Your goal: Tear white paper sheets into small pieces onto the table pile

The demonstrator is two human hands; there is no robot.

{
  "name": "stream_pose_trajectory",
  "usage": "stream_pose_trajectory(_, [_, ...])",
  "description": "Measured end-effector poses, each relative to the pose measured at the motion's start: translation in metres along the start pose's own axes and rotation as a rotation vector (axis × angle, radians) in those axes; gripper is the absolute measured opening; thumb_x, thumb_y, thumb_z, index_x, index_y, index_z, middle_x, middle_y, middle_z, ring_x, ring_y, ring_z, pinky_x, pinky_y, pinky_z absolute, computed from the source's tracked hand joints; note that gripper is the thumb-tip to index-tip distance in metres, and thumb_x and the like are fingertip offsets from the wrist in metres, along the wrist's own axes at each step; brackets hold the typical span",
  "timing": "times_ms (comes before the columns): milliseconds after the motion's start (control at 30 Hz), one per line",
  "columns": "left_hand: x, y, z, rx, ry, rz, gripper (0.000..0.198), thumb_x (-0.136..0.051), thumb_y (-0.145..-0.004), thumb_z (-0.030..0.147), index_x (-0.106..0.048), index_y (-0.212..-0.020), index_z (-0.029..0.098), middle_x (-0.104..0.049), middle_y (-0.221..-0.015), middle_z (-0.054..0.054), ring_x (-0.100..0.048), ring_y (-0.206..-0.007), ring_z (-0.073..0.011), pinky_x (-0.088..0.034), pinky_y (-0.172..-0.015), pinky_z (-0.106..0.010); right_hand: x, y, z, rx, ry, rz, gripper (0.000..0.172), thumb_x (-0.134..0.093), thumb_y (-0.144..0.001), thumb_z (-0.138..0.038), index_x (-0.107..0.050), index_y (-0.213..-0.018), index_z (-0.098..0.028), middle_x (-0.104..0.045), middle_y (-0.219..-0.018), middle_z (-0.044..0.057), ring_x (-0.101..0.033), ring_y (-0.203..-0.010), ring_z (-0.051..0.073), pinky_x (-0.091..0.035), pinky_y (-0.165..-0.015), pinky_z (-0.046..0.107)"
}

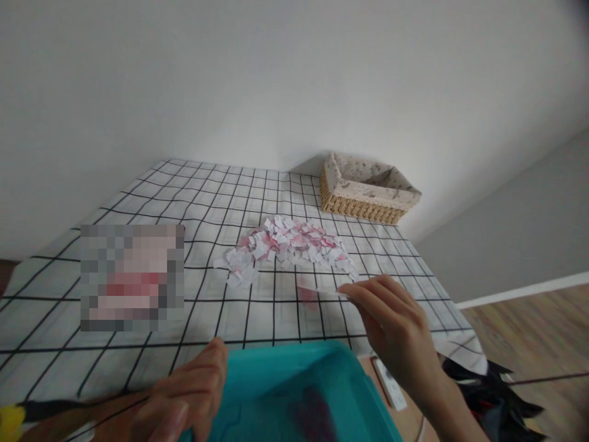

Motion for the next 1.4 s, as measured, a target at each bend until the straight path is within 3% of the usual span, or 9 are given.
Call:
stream_pose_trajectory(267, [-0.012,-0.003,0.013,-0.012,0.157,-0.018,0.053,-0.019,-0.098,0.026,-0.036,-0.048,0.018,-0.039,-0.042,0.003,-0.040,-0.039,-0.0127,-0.040,-0.062,-0.036,-0.004,-0.003,0.007,-0.017,0.068,0.024,0.024,-0.046,-0.085,-0.003,-0.065,-0.094,-0.015,-0.067,-0.078,0.006,-0.055,-0.075,0.020,-0.046,-0.065,0.033])
stream_pose_trajectory(533, [-0.026,-0.006,0.021,-0.012,-0.037,-0.094,0.050,-0.022,-0.098,0.031,-0.033,-0.050,0.019,-0.039,-0.042,0.002,-0.042,-0.043,-0.0151,-0.039,-0.058,-0.036,-0.004,0.003,-0.011,0.056,0.034,0.007,0.027,-0.044,-0.085,0.000,-0.066,-0.094,-0.014,-0.068,-0.078,0.008,-0.057,-0.076,0.019,-0.046,-0.064,0.032])
stream_pose_trajectory(800, [-0.027,-0.003,0.021,-0.055,0.001,-0.046,0.049,-0.023,-0.098,0.029,-0.032,-0.051,0.018,-0.038,-0.045,0.002,-0.038,-0.046,-0.0144,-0.035,-0.054,-0.034,0.005,0.021,-0.038,0.107,-0.044,-0.052,0.022,-0.044,-0.087,-0.003,-0.063,-0.091,-0.014,-0.067,-0.077,0.005,-0.053,-0.070,0.017,-0.045,-0.061,0.031])
stream_pose_trajectory(967, [-0.027,-0.003,0.019,-0.039,0.042,-0.032,0.050,-0.025,-0.097,0.031,-0.032,-0.050,0.018,-0.037,-0.044,0.002,-0.038,-0.045,-0.0147,-0.033,-0.053,-0.034,0.022,0.032,-0.054,0.142,-0.252,-0.166,0.016,-0.048,-0.088,-0.007,-0.060,-0.090,-0.016,-0.065,-0.077,0.002,-0.053,-0.068,0.015,-0.044,-0.058,0.028])
stream_pose_trajectory(1033, [-0.025,-0.004,0.020,-0.037,0.061,-0.015,0.050,-0.025,-0.097,0.029,-0.032,-0.049,0.018,-0.037,-0.043,0.003,-0.038,-0.044,-0.0144,-0.034,-0.055,-0.035,0.025,0.031,-0.048,0.089,-0.354,-0.222,0.018,-0.048,-0.088,-0.005,-0.059,-0.093,-0.018,-0.064,-0.077,0.002,-0.054,-0.070,0.014,-0.045,-0.059,0.025])
stream_pose_trajectory(1200, [-0.017,-0.005,0.022,-0.001,0.086,0.021,0.050,-0.025,-0.097,0.027,-0.035,-0.050,0.018,-0.042,-0.042,0.004,-0.040,-0.040,-0.0125,-0.039,-0.060,-0.036,0.040,0.020,-0.024,0.019,-0.268,-0.079,0.022,-0.048,-0.088,-0.002,-0.058,-0.097,-0.020,-0.065,-0.082,0.002,-0.057,-0.075,0.014,-0.046,-0.064,0.025])
stream_pose_trajectory(1400, [-0.012,-0.013,0.029,-0.154,0.045,-0.041,0.053,-0.022,-0.098,0.026,-0.036,-0.048,0.018,-0.042,-0.041,0.004,-0.043,-0.036,-0.0105,-0.042,-0.055,-0.033,0.032,0.004,0.008,-0.068,-0.097,0.055,0.014,-0.053,-0.088,-0.010,-0.060,-0.095,-0.019,-0.065,-0.081,0.003,-0.058,-0.078,0.015,-0.047,-0.065,0.025])
Point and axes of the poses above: each hand's wrist, its own y-axis away from the middle knuckle, its own x-axis out of the back of the hand, z = x × y, the point moved 9 cm from there along -y, towards the middle knuckle
